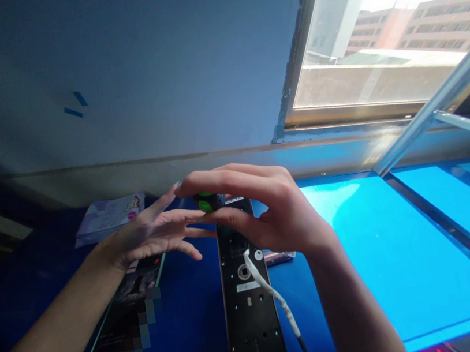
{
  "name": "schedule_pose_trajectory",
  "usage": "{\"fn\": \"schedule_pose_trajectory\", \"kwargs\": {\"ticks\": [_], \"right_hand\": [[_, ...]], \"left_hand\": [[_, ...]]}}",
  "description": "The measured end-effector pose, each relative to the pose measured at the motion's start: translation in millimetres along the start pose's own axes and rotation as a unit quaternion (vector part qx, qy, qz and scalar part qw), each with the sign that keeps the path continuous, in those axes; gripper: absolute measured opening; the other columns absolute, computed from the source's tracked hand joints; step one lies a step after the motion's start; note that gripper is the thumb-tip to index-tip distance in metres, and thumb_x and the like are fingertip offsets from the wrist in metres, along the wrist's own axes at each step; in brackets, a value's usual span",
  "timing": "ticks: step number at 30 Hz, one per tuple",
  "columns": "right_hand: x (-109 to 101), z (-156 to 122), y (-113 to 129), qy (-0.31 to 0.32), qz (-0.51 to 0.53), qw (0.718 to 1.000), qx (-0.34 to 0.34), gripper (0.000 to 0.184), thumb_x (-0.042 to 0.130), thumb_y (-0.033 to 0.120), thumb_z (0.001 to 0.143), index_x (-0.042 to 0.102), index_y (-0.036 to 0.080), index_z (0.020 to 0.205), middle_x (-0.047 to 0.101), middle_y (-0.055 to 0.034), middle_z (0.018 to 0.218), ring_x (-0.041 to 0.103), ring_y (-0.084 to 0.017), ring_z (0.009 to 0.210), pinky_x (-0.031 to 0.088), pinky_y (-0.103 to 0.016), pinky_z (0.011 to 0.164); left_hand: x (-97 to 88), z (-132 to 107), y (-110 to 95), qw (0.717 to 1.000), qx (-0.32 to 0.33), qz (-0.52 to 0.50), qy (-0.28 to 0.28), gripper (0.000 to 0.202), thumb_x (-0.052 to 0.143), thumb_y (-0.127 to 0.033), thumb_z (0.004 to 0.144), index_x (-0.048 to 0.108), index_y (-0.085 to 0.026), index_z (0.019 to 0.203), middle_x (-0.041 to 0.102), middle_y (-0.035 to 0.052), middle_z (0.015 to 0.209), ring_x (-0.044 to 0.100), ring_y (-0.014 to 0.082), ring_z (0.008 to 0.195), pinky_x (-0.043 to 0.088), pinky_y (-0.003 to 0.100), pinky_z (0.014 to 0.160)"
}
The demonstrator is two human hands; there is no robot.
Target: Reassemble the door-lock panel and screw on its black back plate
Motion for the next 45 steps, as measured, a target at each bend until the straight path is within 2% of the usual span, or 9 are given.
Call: {"fn": "schedule_pose_trajectory", "kwargs": {"ticks": [18,23,27,29,31,33,36,39,45], "right_hand": [[-15,-7,-10,0.008,0.014,0.995,0.101,0.04,0.069,0.013,0.096,0.064,0.029,0.132,0.076,0.0012,0.127,0.075,-0.02,0.118,0.066,-0.036,0.096],[-38,-9,1,-0.046,0.035,0.995,0.086,0.033,0.076,0.016,0.093,0.068,0.03,0.122,0.077,0.0012,0.12,0.078,-0.023,0.11,0.068,-0.041,0.091],[-68,-19,14,-0.088,0.019,0.992,0.091,0.035,0.082,0.018,0.088,0.071,0.036,0.117,0.078,0.0023,0.111,0.079,-0.025,0.104,0.07,-0.047,0.089],[-89,-29,20,-0.11,-0.027,0.988,0.104,0.037,0.084,0.018,0.086,0.073,0.038,0.116,0.077,0.0019,0.108,0.079,-0.026,0.101,0.07,-0.048,0.09],[-109,-41,24,-0.121,-0.073,0.983,0.121,0.037,0.085,0.019,0.084,0.073,0.037,0.115,0.077,0.0018,0.107,0.079,-0.026,0.1,0.07,-0.046,0.09],[-124,-56,20,-0.096,-0.109,0.975,0.166,0.034,0.087,0.024,0.083,0.073,0.034,0.113,0.078,0.0016,0.104,0.079,-0.025,0.098,0.069,-0.043,0.088],[-136,-80,-7,-0.012,-0.144,0.944,0.297,0.026,0.085,0.037,0.083,0.072,0.028,0.103,0.079,-0.0003,0.092,0.079,-0.024,0.086,0.068,-0.04,0.082],[-142,-102,-37,0.062,-0.188,0.883,0.425,0.027,0.084,0.04,0.081,0.068,0.026,0.097,0.079,-0.003,0.09,0.079,-0.026,0.086,0.066,-0.04,0.079],[-140,-104,-61,0.088,-0.189,0.853,0.479,0.023,0.08,0.027,0.08,0.062,0.025,0.094,0.08,-0.0055,0.098,0.078,-0.03,0.101,0.064,-0.041,0.085]], "left_hand": [[13.8,-2,-6,0.998,-0.009,0.047,-0.028,0.098,0.024,-0.091,0.092,0.058,-0.019,0.151,0.048,0.0171,0.165,0.041,0.0435,0.15,0.057,0.041,0.092],[15.0,1,-9,0.995,-0.006,0.084,-0.047,0.092,0.025,-0.087,0.095,0.06,-0.02,0.147,0.049,0.0173,0.164,0.048,0.0418,0.145,0.058,0.037,0.083],[14.8,2,-9,0.981,-0.01,0.166,-0.098,0.088,0.026,-0.086,0.096,0.06,-0.022,0.145,0.052,0.0153,0.161,0.052,0.0408,0.143,0.058,0.048,0.102],[12.2,-3,-20,0.936,0.015,0.281,-0.21,0.084,0.034,-0.086,0.094,0.061,-0.023,0.143,0.051,0.0132,0.162,0.048,0.0418,0.147,0.05,0.052,0.114],[17.4,-21,-44,0.817,0.072,0.426,-0.382,0.075,0.048,-0.08,0.094,0.06,-0.027,0.144,0.037,0.0086,0.171,0.037,0.0448,0.153,0.046,0.056,0.119],[48.5,-26,-59,0.729,0.147,0.507,-0.436,0.061,0.055,-0.07,0.096,0.063,-0.03,0.141,0.03,0.0047,0.174,0.037,0.0441,0.153,0.049,0.057,0.117],[111.0,4,-62,0.694,0.237,0.599,-0.321,0.045,0.054,-0.057,0.102,0.07,-0.028,0.132,0.058,0.0082,0.152,0.053,0.0374,0.14,0.048,0.053,0.118],[151.3,58,-44,0.7,0.199,0.665,-0.17,0.04,0.047,-0.044,0.108,0.069,-0.021,0.132,0.071,0.0127,0.129,0.067,0.0315,0.117,0.057,0.047,0.104],[157.1,149,1,0.616,0.024,0.786,-0.054,0.027,0.053,-0.027,0.104,0.077,-0.014,0.109,0.076,0.0178,0.109,0.074,0.0344,0.1,0.059,0.044,0.085]]}}
Point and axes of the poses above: each hand's wrist, its own z-axis towards the middle knuckle, its own x-axis out of the palm, y = z × x, the point moved 9 cm from there along z, towards the middle knuckle
